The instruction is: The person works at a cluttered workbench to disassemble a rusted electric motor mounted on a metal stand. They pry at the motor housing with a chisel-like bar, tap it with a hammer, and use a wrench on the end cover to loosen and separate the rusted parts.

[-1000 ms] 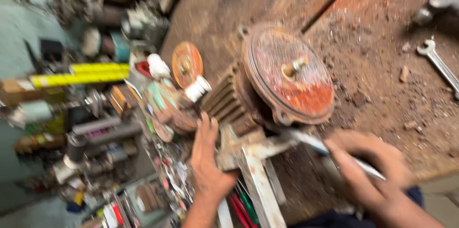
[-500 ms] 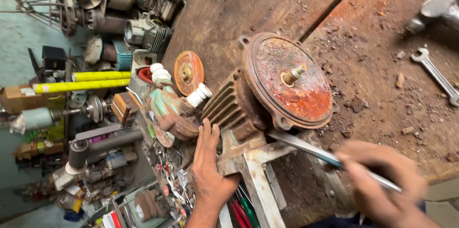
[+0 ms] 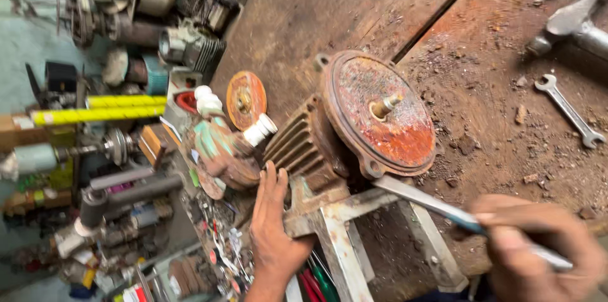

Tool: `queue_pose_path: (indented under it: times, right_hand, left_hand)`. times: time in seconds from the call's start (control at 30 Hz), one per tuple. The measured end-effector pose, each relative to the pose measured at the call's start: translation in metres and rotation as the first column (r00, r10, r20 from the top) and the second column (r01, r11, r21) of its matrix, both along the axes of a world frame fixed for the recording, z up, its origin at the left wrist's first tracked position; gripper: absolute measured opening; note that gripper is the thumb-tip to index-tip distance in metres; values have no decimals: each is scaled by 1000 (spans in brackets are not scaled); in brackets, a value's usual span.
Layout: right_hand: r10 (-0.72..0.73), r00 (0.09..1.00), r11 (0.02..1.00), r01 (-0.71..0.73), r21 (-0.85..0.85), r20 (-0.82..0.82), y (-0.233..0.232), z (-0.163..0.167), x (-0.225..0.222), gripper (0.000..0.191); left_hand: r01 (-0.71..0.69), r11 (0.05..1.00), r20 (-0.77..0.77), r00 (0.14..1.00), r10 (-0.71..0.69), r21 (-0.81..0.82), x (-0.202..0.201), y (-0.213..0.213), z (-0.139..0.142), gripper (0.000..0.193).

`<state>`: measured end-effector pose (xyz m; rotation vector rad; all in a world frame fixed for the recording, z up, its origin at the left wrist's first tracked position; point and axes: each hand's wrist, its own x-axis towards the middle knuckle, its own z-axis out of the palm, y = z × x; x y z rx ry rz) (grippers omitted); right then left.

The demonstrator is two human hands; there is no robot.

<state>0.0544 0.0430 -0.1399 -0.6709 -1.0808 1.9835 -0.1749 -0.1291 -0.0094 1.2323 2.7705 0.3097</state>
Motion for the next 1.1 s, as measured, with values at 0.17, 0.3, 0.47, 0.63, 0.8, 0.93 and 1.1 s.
queue_pose_path:
  times: [0.17, 0.3, 0.47, 0.63, 0.8, 0.93, 1.1]
  right_hand:
    - [24, 997, 957, -45, 287, 75, 4, 17, -29, 16]
    - [1, 997, 969, -22, 246, 82, -4, 4, -26, 15]
    - [73, 976, 983, -105, 152, 203, -4, -1, -17, 19]
    - [191, 913, 862, -332, 382, 362, 14, 30, -43, 19]
    - [18, 997, 993, -27, 116, 73, 5, 21, 1, 13]
    - [39, 991, 998, -32, -55, 132, -19, -30, 14, 17]
    - [335, 778, 898, -435, 70, 531, -4, -9, -2, 22]
  left_hand:
    - [-11, 1000, 25, 1000, 11, -10, -1, -3, -1, 96]
    - [-22, 1000, 5, 1000, 22, -8, -1, -6, -2, 94]
    - [10, 1000, -6, 1000, -10, 10, 1, -4, -1, 92]
    - [43, 998, -35, 999, -42, 35, 1, 3, 1, 95]
    - [20, 999, -7, 1000, -20, 39, 0, -1, 0, 92]
    - [3, 1000, 7, 1000, -3, 10, -2, -8, -4, 91]
    - [20, 999, -17, 1000, -19, 40, 0, -4, -3, 89]
